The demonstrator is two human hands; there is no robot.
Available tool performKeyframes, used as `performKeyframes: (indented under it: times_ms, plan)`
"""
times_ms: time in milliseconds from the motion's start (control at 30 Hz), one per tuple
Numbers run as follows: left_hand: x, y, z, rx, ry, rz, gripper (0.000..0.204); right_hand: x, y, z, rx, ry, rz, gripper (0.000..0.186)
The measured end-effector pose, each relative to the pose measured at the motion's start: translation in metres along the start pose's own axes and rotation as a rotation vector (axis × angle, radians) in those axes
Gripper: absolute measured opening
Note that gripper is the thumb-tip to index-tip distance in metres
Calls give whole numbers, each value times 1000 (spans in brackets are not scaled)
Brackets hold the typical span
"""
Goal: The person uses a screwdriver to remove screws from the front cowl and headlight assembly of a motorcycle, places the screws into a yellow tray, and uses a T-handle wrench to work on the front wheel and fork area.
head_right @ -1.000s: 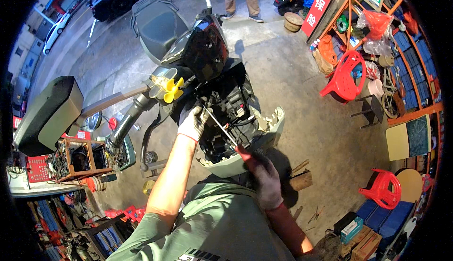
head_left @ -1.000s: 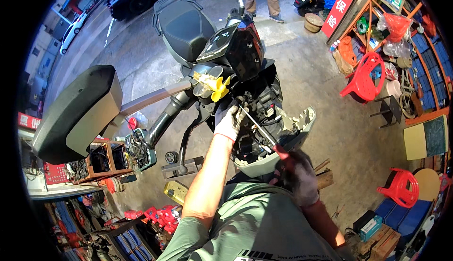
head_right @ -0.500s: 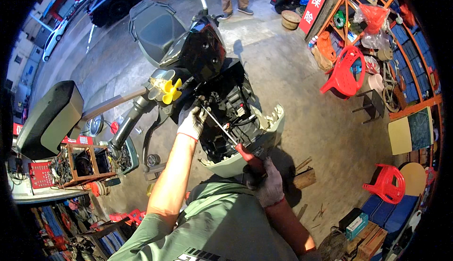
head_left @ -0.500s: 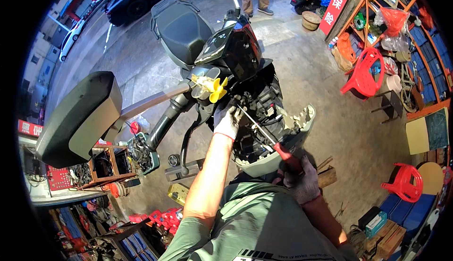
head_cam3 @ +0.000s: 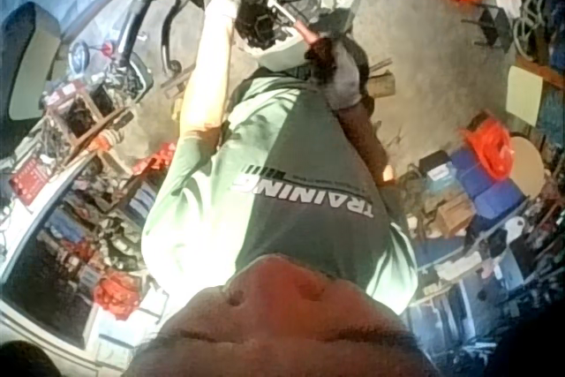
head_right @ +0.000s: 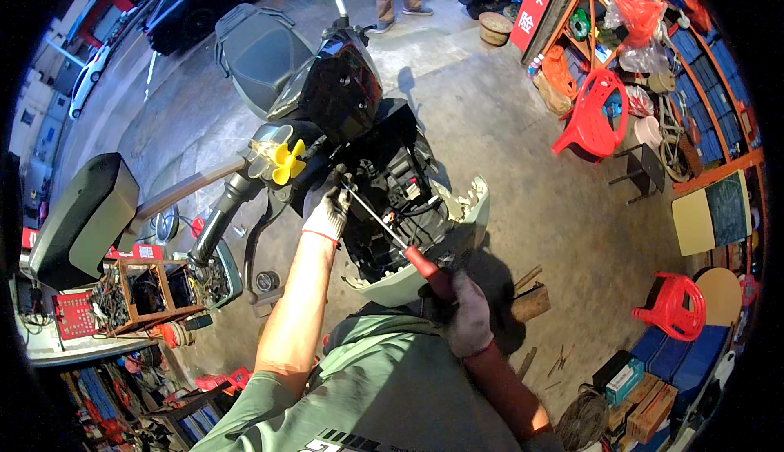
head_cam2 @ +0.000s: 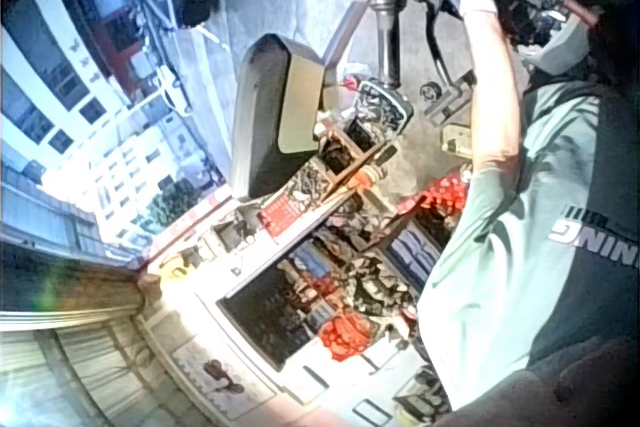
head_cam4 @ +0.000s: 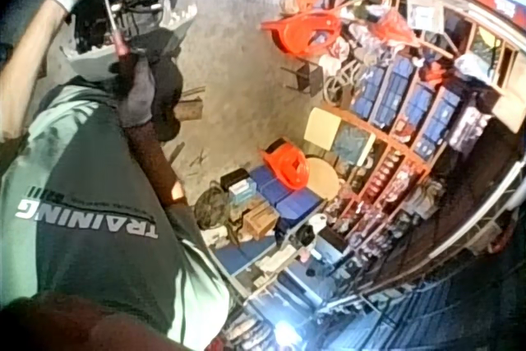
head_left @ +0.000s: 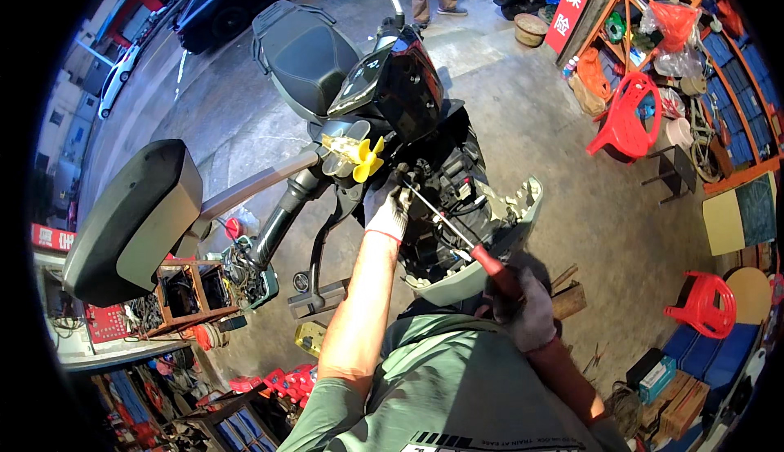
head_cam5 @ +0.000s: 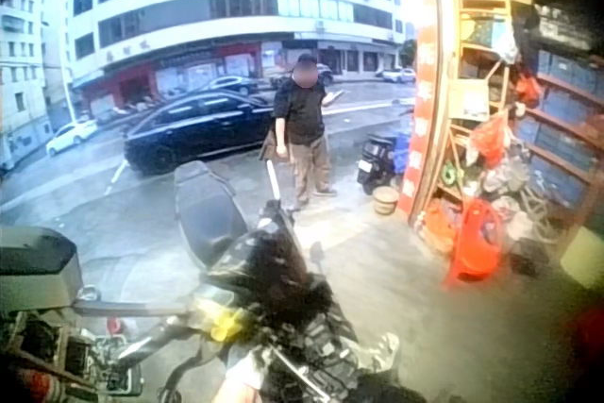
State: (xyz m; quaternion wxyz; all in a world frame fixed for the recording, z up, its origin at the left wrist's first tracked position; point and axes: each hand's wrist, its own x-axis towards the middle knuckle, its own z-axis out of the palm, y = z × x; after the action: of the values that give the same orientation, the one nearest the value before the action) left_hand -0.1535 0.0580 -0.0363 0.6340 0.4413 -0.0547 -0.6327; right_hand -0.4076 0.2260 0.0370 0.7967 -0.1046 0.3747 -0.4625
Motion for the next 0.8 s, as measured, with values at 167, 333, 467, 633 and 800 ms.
performKeyframes:
  times_ms: [167,333,467,633,800]
  plan:
    - [5,-5,1,-15,17,26,25,9,25,-8,-640,265,-448,35]
    - [7,3,-1,-169,-30,-69,26,0,3,12,-164,276,-91,30]
    - [7,18,16,-288,51,-149,28,0,4,6,-121,289,-94,30]
    - [28,20,0,-142,-159,-147,28,11,24,-5,-755,331,-612,31]
    - [27,23,4,-192,-147,-137,28,-1,3,8,-55,172,12,45]
